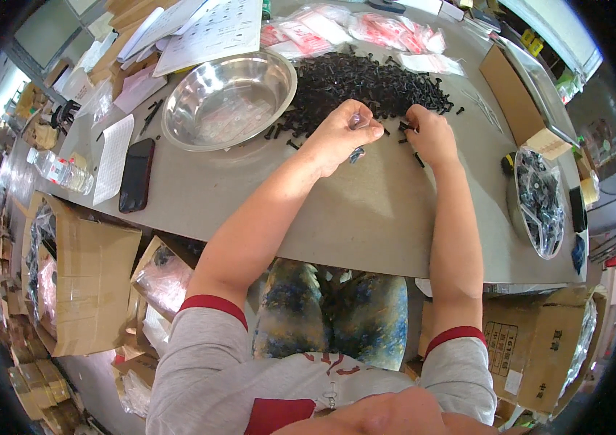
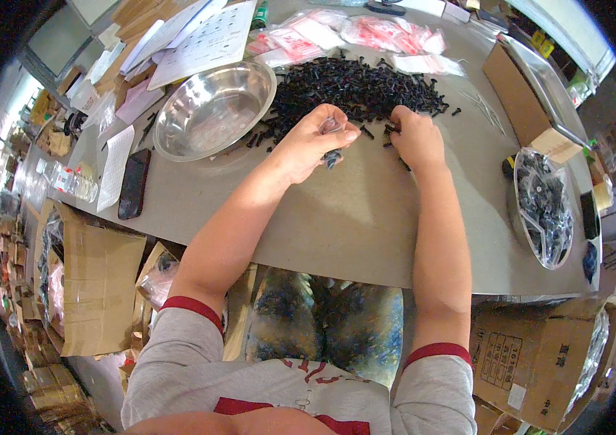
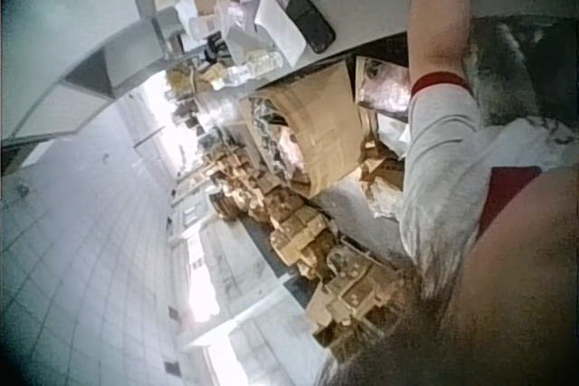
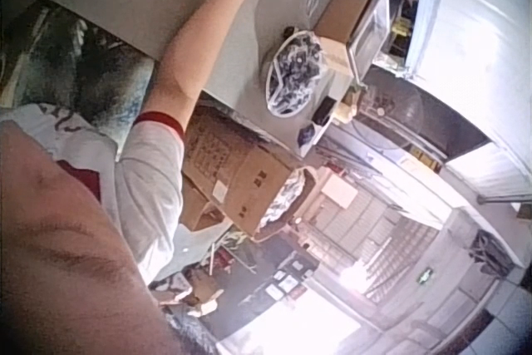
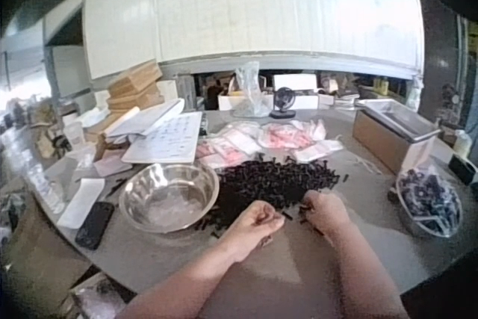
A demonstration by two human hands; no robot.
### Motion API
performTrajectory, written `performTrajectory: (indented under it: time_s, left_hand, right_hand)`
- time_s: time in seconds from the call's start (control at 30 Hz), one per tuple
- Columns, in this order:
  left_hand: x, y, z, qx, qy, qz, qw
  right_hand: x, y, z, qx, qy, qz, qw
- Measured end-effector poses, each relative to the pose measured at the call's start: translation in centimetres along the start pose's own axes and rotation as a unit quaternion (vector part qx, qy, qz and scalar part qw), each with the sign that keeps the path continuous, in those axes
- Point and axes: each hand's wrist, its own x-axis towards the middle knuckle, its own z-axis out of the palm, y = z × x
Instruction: Manually sort black plastic components into small plastic bags.
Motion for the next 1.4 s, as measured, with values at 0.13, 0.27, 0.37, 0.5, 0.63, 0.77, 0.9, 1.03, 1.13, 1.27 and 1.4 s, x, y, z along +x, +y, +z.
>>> performTrajectory:
  time_s: [0.13, 0.27, 0.37, 0.5, 0.63, 0.77, 0.9, 1.03, 1.13, 1.27, 1.4]
  left_hand:
    - [-0.1, 0.1, 0.1, 0.012, -0.007, 0.006, 1.000]
    - [0.3, -1.0, 0.2, 0.036, -0.004, 0.052, 0.998]
    - [0.3, -1.0, 0.6, 0.060, -0.011, 0.027, 0.998]
    - [0.2, -1.2, 0.6, 0.078, -0.036, 0.056, 0.995]
    - [0.2, -1.4, 0.7, 0.081, -0.053, 0.060, 0.993]
    - [0.3, -1.5, 0.7, 0.092, -0.047, 0.062, 0.993]
    - [0.3, -1.3, 0.4, 0.080, -0.028, 0.055, 0.995]
    - [0.3, -0.8, 0.1, 0.019, -0.024, 0.031, 0.999]
    - [-0.4, 0.6, -0.1, -0.171, -0.034, -0.098, 0.980]
    - [-0.6, 0.5, -0.2, -0.227, -0.116, -0.095, 0.962]
    - [-0.4, 0.4, -0.3, -0.239, -0.154, -0.099, 0.954]
  right_hand:
    - [0.0, -0.5, -0.1, -0.098, -0.003, 0.015, 0.995]
    - [0.1, -0.1, 0.2, -0.088, 0.006, 0.006, 0.996]
    - [0.1, 0.5, 0.2, -0.076, 0.016, 0.017, 0.997]
    - [0.3, 0.1, -0.7, 0.073, 0.025, 0.030, 0.997]
    - [0.8, 0.5, -0.6, 0.337, -0.002, 0.026, 0.941]
    - [0.8, 0.8, 0.1, 0.279, 0.005, 0.008, 0.960]
    - [0.1, -0.8, -0.2, 0.211, 0.022, -0.017, 0.977]
    - [-0.1, -0.5, -0.8, 0.135, 0.004, -0.055, 0.989]
    - [-0.2, -0.7, -1.7, 0.118, -0.036, -0.037, 0.992]
    - [-0.5, -0.9, -1.9, 0.171, -0.028, -0.042, 0.984]
    - [-0.5, -0.9, -1.8, 0.208, -0.016, -0.030, 0.978]
